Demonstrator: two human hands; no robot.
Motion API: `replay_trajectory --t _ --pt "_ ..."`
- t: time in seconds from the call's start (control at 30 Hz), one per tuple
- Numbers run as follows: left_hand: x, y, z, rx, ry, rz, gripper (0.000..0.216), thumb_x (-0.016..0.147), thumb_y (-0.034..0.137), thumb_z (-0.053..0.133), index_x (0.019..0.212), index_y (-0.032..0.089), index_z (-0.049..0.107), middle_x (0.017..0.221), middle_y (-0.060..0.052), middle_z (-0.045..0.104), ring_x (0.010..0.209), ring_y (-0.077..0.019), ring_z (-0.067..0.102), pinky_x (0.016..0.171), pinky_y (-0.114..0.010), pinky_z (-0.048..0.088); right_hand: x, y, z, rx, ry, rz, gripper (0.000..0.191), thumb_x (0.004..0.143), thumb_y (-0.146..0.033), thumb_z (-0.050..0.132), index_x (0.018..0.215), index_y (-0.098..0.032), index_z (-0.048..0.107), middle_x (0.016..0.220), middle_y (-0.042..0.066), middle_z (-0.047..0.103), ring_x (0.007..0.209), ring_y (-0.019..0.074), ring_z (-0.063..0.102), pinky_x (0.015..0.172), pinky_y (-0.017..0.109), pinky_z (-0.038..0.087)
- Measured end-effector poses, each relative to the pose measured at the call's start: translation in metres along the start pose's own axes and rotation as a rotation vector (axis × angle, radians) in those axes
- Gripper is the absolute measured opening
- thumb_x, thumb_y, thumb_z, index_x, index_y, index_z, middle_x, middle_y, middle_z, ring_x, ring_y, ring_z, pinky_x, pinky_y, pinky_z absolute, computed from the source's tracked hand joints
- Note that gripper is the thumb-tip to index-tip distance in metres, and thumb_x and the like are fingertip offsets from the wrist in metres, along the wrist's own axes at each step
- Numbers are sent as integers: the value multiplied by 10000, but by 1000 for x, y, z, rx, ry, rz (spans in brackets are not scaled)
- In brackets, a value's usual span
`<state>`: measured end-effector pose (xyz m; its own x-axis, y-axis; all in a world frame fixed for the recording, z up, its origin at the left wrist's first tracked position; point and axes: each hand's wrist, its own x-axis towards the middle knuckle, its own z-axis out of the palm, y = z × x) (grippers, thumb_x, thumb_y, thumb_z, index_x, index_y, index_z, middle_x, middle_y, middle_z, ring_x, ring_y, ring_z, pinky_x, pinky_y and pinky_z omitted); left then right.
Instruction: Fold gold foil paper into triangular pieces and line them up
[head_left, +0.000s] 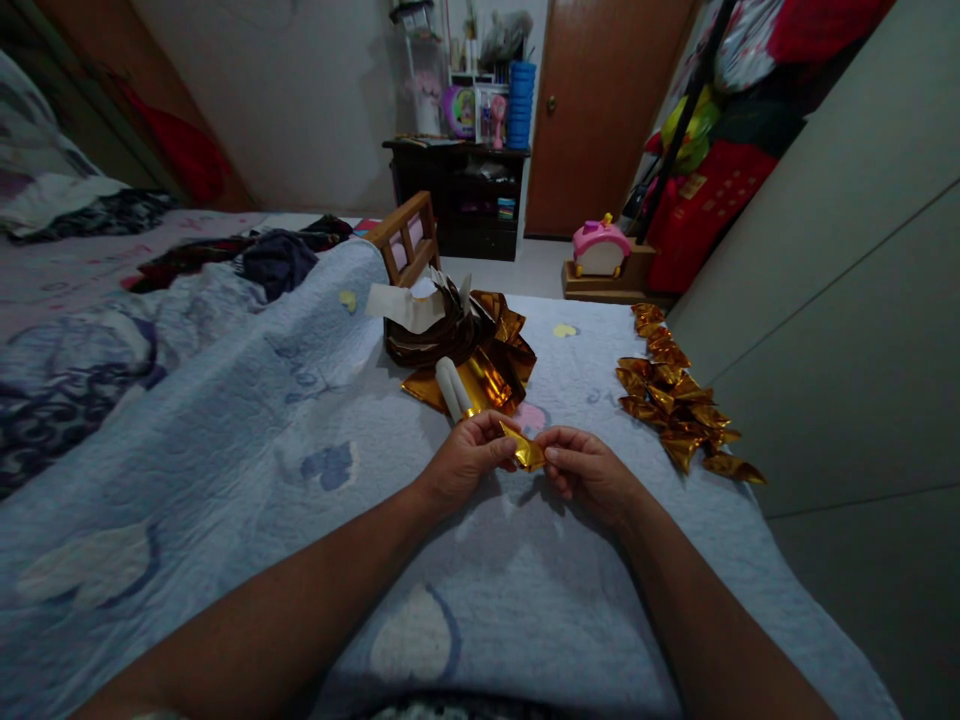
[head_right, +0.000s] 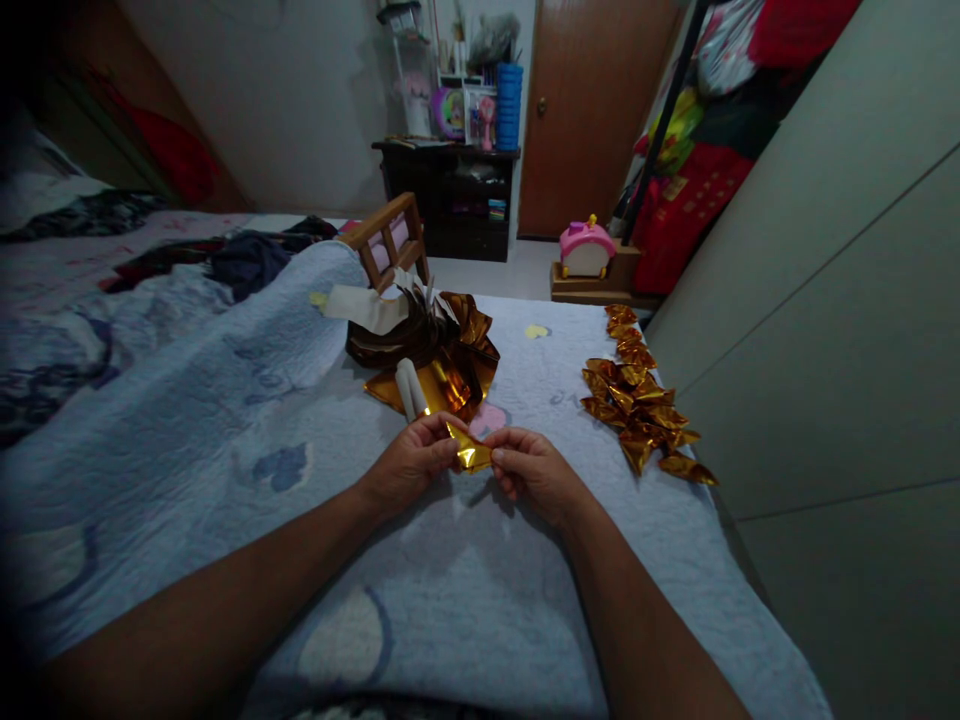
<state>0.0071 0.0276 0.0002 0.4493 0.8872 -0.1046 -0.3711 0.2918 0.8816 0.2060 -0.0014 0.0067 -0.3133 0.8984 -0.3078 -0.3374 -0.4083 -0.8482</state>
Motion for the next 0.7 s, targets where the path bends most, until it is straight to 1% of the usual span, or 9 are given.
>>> replay_trajectory --t 0.13,0.27,0.37,0.47,0.6,0.7 --pt "-1 1 1 -22 -7 -12 367 691 367 904 904 146 703 814 -25 706 699 -132 646 640 -231 517 1 1 -1 -15 -31 -19 301 707 -344 854 899 -161 711 578 -47 604 421 49 459 384 151 311" --pt "-1 2 1 -75 3 -6 365 689 368 905 880 143 690 807 -26 701 711 -136 651 637 -228 520 2 4 -3 -13 -91 -64 336 703 -355 885 923 -166 714 625 -51 618 439 44 492 415 152 364" --pt "-1 2 2 -101 26 2 384 664 372 920 860 148 677 799 -20 696 709 -134 647 639 -228 523 3 5 -4 -16 -130 -75 332 699 -340 898 904 -165 704 645 -51 620 453 46 511 424 154 390" --pt "-2 2 3 -109 30 0 394 655 373 924 856 151 667 788 -12 685 686 -129 634 619 -229 516 3 6 -3 -11 -128 -70 316 716 -335 891 880 -175 674 661 -54 618 455 44 512 409 144 383" --pt "-2 2 4 -114 28 5 392 657 370 922 846 151 657 769 0 666 647 -116 609 610 -233 511 3 7 -2 -7 -132 -80 332 735 -338 879 925 -190 651 702 -56 622 449 39 488 397 146 388" --pt "-1 2 4 -109 23 11 387 670 368 916 863 149 661 755 2 658 638 -114 603 609 -233 509 4 7 -3 -28 -142 -76 342 733 -348 878 912 -187 635 701 -56 620 450 39 489 393 143 384"
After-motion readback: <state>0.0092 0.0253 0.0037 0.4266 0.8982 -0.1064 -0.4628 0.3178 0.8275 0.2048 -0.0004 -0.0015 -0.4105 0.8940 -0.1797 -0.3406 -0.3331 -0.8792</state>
